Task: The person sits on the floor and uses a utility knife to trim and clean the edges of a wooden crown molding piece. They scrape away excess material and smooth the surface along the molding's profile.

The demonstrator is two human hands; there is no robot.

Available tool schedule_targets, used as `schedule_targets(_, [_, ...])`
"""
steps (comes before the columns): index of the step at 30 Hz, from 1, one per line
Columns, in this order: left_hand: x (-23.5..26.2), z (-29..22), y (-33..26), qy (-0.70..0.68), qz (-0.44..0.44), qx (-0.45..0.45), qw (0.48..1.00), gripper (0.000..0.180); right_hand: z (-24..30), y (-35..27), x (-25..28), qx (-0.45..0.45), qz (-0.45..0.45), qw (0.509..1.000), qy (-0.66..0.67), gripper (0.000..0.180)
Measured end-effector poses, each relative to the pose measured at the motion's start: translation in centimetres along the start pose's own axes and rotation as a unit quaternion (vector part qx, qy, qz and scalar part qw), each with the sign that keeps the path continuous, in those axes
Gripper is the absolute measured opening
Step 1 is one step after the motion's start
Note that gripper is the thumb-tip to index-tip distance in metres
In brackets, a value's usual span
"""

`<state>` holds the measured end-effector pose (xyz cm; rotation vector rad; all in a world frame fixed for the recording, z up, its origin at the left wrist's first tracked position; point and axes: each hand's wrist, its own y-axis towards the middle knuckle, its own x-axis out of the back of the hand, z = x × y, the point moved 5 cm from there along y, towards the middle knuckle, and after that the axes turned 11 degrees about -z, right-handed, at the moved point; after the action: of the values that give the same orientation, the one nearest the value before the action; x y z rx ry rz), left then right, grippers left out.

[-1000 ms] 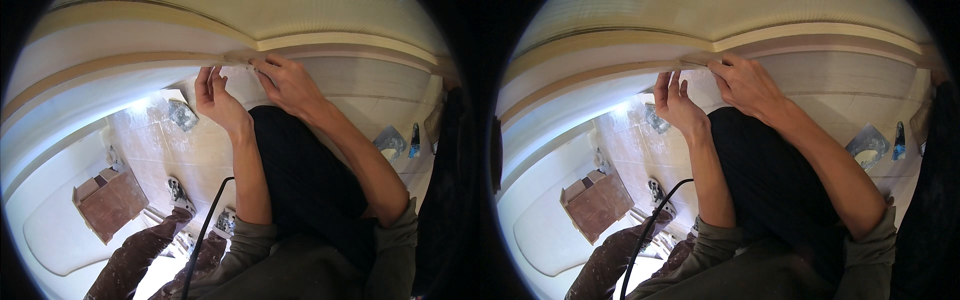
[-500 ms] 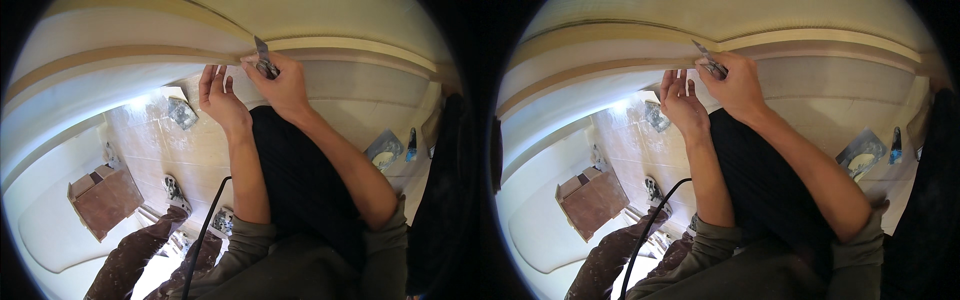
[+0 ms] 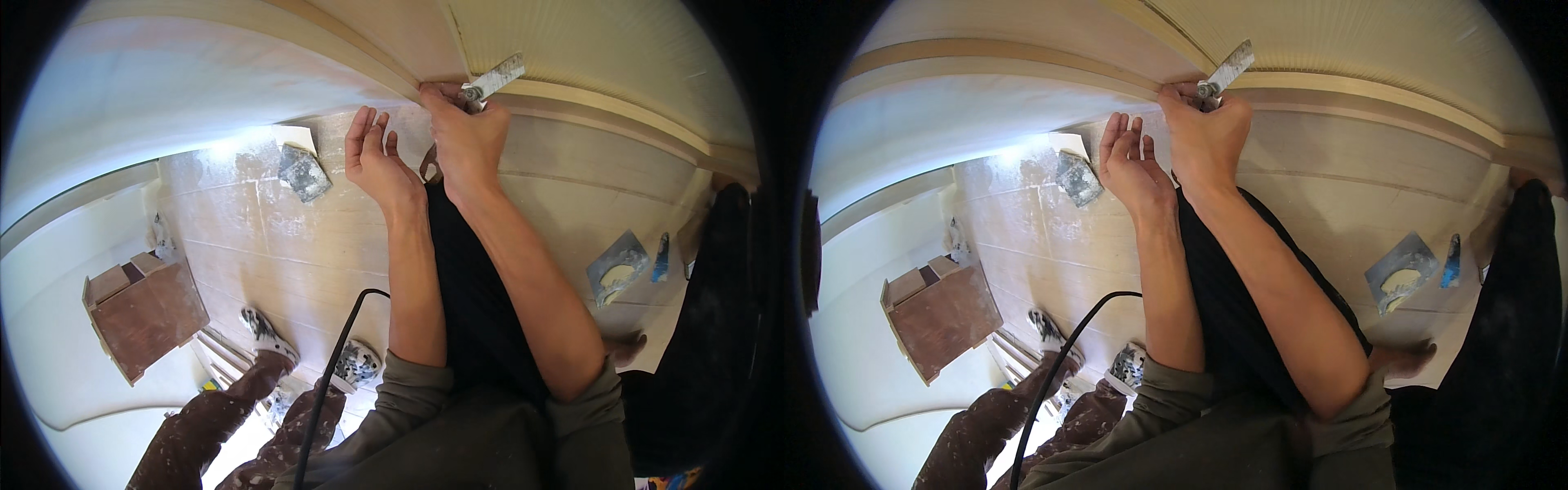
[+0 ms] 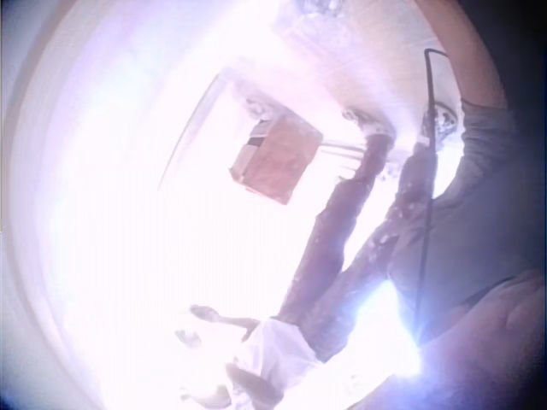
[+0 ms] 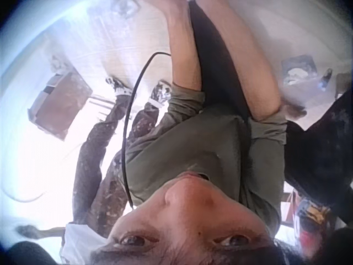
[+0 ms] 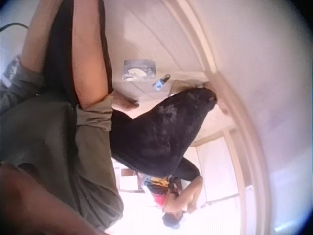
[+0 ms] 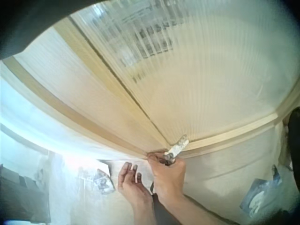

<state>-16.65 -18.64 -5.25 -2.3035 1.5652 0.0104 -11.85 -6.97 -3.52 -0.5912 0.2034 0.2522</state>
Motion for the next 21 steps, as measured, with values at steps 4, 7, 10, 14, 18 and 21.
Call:
schedule_targets(4, [0.1, 0.1, 0.2, -0.002, -0.007, -0.008, 1.0, 0.031, -0.4, -0.1, -0.3, 0.045, -0.033, 0.998, 0.007, 0.019])
schedule_targets(7, [0.3, 0.0, 0.2, 0.0, -0.01, -0.011, 1.0, 0.03, -0.6, -0.3, -0.5, 0.085, -0.038, 0.996, 0.007, 0.022])
schedule_targets(10, [0.3, -0.1, 0.0, 0.007, -0.014, -0.016, 1.0, 0.03, -0.9, -0.3, -0.7, 0.111, -0.044, 0.993, 0.005, 0.023])
schedule_targets(14, [0.4, -0.3, -0.1, 0.017, -0.027, -0.022, 0.999, 0.03, -1.2, -0.4, -0.7, 0.097, -0.052, 0.994, -0.017, 0.023])
schedule_targets(18, [0.6, -0.2, 0.1, 0.012, -0.022, -0.033, 0.999, 0.029, -1.9, -0.3, -0.5, 0.076, -0.043, 0.996, 0.002, 0.017])
schedule_targets(21, [0.5, -0.1, 0.1, 0.012, -0.019, -0.036, 0.999, 0.029, -2.0, -0.2, -0.1, 0.029, -0.022, 0.998, 0.045, 0.013])
